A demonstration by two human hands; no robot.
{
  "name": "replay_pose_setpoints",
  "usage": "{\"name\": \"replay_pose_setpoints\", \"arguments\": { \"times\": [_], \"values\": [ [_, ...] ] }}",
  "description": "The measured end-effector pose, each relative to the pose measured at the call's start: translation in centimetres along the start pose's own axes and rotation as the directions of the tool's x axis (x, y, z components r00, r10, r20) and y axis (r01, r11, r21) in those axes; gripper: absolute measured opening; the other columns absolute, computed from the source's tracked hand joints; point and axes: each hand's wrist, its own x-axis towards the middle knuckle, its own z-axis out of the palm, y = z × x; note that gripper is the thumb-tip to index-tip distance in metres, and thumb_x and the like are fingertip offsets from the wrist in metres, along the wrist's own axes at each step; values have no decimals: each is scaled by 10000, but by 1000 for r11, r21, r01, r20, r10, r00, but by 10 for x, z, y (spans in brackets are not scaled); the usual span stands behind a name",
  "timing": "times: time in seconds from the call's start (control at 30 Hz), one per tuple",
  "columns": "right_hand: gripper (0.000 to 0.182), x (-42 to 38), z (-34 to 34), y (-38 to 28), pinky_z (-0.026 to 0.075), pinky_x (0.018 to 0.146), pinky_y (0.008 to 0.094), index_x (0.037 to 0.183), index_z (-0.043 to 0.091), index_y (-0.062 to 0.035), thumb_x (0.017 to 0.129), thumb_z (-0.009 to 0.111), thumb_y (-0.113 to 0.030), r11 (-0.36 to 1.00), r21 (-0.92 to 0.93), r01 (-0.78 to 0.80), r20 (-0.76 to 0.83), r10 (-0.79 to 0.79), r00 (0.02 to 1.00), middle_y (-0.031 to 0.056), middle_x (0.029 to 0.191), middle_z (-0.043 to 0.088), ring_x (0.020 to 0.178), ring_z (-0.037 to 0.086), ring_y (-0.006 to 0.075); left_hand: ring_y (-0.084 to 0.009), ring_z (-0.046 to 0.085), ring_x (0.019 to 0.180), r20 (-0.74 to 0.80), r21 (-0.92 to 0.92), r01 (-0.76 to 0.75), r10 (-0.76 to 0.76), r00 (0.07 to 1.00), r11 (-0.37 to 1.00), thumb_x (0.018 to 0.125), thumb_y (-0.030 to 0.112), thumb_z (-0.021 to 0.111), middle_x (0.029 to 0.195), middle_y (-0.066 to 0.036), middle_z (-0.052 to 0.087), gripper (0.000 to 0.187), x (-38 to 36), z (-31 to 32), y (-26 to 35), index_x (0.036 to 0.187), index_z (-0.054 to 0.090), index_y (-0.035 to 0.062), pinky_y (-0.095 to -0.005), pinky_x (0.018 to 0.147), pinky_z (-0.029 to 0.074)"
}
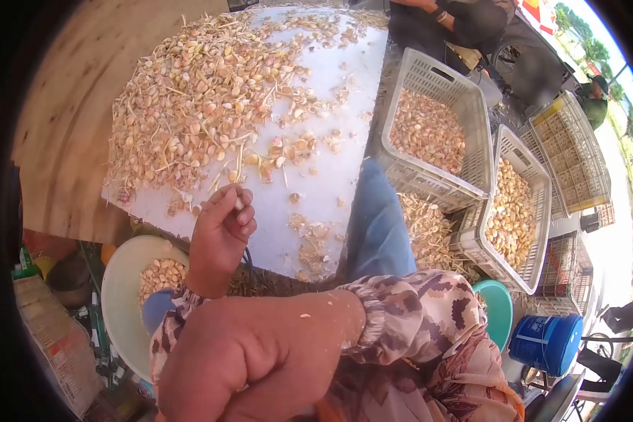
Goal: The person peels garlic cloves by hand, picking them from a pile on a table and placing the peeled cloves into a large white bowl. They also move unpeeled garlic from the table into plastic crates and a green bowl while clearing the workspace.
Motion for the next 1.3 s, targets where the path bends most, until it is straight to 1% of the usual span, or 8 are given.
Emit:
{"name": "replay_pose_setpoints", "arguments": {
  "times": [0.3, 0.37, 0.47, 0.63, 0.73, 0.9, 1.07, 1.3],
  "values": [
    [190, 5, -31, -9, 485, 722, 287, 1000, 603, 54, 840, 635, -44, 901, -411, -136, -163, 74, 984, 163, 955, 636, 860, 626, 253, -138, 522, 742, 72, -323, 125, -107, 992, 938, 953, 225, 489, 882, -49, 569, 209, 15, -4, -12, 1020, 549, 36, -271, 628, 423],
    [248, 0, -44, -20, 491, 656, 367, 1080, 588, 51, 840, 624, -6, 690, -703, -171, -311, -82, 947, 210, 943, 622, 757, 626, 291, -149, 539, 792, -127, -275, 1, -37, 991, 961, 957, 254, 482, 901, -51, 574, 228, -1, 48, 3, 1031, 545, 48, -285, 660, 438],
    [177, -24, -91, -51, 476, 751, 333, 1003, 668, -55, 833, 615, -52, -480, -748, -459, -494, -59, 867, 141, 980, 622, 866, 610, 270, -177, 567, 927, 2, -404, 61, -66, 998, 913, 956, 337, 477, 948, -42, 585, 279, 24, 19, -9, 1061, 533, 85, -321, 746, 465],
    [124, -86, -228, -140, 464, 762, 377, 863, 687, -96, 767, 634, -154, -601, -377, -705, -715, -294, 634, 110, 952, 625, 874, 591, 291, -113, 444, 668, -57, -483, 127, -175, 983, 867, 966, 217, 467, 768, -13, 480, 148, 42, -5, -5, 961, 518, 78, -219, 519, 382],
    [141, -109, -277, -145, 474, 732, 401, 872, 650, -63, 736, 614, -71, -860, -320, -398, -771, -7, 637, 126, 869, 616, 833, 597, 327, -97, 411, 622, -36, -460, 146, -183, 982, 876, 966, 207, 466, 723, 6, 441, 136, 50, -12, 1, 965, 509, 78, -212, 485, 351],
    [127, -114, -282, -120, 465, 714, 442, 805, 617, -47, 695, 614, -109, -857, -200, -475, -817, -122, 563, 165, 785, 583, 800, 582, 353, -79, 439, 597, -32, -237, 109, -120, 992, 965, 948, 240, 505, 718, 20, 459, 159, 77, -25, -2, 986, 509, 85, -201, 474, 354],
    [166, -85, -171, -95, 465, 624, 397, 800, 642, -11, 707, 649, -148, -243, -559, -793, -737, -292, 609, 174, 722, 617, 681, 598, 333, -51, 466, 642, -77, 319, -100, 131, 988, 943, 920, 316, 554, 761, 29, 500, 298, 82, -3, -13, 1058, 558, 52, -185, 484, 306],
    [223, -114, -51, -91, 463, 620, 450, 975, 495, -10, 785, 557, -109, -485, -391, -782, -790, -259, 555, 194, 760, 608, 759, 606, 393, -99, 483, 537, 135, 487, 160, -254, 958, 859, 902, 234, 584, 688, -14, 550, 221, 52, 37, -54, 968, 581, 23, -211, 455, 352]
  ]
}}
